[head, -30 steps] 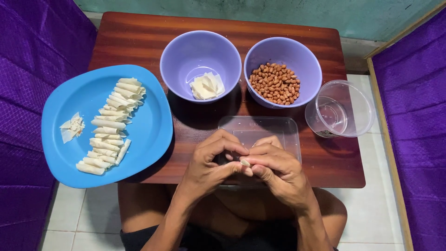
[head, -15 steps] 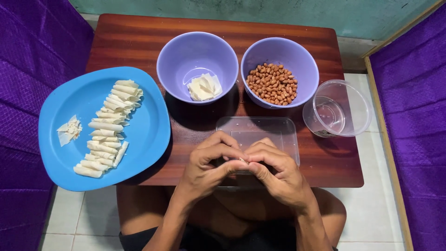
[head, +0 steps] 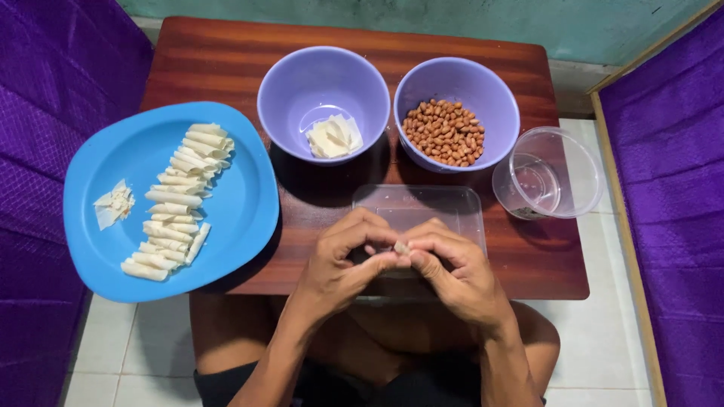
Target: Wrapping peanuts in small dough wrappers to prepare snacks.
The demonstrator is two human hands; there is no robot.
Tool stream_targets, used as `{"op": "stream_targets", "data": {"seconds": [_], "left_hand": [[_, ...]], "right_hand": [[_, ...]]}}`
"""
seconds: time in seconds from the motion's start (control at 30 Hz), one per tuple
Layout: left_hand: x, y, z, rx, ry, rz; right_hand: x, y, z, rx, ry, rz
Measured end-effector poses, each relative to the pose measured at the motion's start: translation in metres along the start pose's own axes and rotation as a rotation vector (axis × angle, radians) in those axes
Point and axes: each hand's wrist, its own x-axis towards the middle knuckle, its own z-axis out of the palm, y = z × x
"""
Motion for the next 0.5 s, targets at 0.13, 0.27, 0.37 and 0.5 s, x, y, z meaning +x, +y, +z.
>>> {"op": "stream_targets", "data": {"seconds": [0.13, 0.27, 0.37, 0.5], "left_hand": [[0.002, 0.012, -0.002, 0.028, 0.093, -0.016], [-0.007, 0.031, -0.013, 0.099, 0.139, -0.039], [-0.02, 0.063, -0.037, 0.155, 0.125, -0.107], [-0.047, 0.092, -0.08, 0.297, 0.186, -0.137]], "right_hand": [[0.002, -0.005, 0.006, -0.072, 0.078, 0.011], [0.0, -0.008, 0.009, -0.105, 0.136, 0.043], [0.009, -0.029, 0.018, -0.128, 0.137, 0.112], [0.045, -0.059, 0.046, -0.279, 0.005, 0.024]]}}
